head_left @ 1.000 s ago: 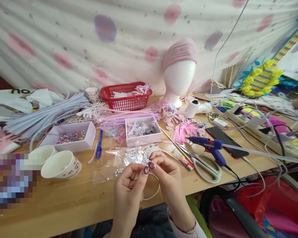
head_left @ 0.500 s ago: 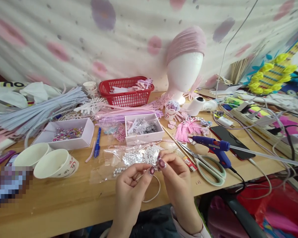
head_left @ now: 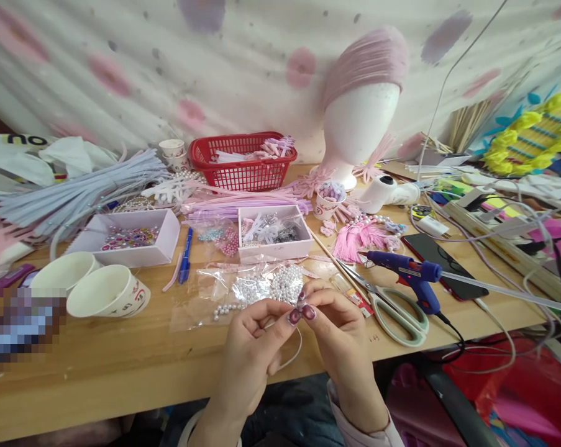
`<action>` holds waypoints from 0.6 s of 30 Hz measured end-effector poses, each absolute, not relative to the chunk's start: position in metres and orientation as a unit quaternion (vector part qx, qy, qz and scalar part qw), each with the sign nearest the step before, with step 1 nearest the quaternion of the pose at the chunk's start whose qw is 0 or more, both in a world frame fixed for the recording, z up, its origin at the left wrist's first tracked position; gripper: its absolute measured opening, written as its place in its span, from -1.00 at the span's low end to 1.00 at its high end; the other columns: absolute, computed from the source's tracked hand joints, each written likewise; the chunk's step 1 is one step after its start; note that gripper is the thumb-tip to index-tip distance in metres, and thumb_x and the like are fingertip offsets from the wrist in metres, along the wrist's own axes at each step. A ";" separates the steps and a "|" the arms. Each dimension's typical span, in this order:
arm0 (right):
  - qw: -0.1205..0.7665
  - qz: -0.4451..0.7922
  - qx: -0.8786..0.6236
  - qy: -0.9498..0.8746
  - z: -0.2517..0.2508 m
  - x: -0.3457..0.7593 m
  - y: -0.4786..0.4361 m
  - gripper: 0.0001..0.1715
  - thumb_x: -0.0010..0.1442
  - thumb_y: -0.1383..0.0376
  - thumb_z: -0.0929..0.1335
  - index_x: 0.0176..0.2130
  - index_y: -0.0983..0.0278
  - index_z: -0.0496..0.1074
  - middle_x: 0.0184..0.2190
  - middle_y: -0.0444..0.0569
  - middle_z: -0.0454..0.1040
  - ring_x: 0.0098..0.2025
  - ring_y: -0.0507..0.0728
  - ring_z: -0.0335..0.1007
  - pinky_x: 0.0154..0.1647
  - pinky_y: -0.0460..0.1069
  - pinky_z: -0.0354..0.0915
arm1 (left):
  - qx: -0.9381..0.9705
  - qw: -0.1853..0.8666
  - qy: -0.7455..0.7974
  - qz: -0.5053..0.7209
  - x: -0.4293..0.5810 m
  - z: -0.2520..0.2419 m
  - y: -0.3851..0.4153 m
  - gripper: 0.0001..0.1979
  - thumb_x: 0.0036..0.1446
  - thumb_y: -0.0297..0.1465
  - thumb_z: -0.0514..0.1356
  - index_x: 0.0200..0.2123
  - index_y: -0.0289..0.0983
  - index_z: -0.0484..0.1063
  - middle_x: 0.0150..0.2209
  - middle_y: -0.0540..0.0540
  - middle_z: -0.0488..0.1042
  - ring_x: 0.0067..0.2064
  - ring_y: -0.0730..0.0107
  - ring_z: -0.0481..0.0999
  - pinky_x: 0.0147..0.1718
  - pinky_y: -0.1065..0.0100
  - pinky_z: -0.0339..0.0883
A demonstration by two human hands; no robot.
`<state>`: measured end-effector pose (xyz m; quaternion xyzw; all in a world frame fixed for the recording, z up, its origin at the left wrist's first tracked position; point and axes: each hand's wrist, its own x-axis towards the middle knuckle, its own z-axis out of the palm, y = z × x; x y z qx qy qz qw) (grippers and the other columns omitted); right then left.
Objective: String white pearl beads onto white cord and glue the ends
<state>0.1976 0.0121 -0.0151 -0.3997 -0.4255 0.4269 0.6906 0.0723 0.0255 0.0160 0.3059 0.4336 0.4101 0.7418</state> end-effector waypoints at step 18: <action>0.555 0.274 -0.504 -0.603 -0.015 0.205 0.001 -0.69 0.47 0.28 0.21 -0.36 0.21 0.27 -0.47 -0.16 0.30 -0.44 0.05 0.22 -0.41 -0.03 0.15 | 0.552 0.535 0.466 0.437 0.066 -0.003 0.016 -0.80 0.21 -0.25 0.25 -0.36 -0.24 0.59 -0.60 0.05 0.25 -0.58 0.50 0.10 -0.61 0.45 0.01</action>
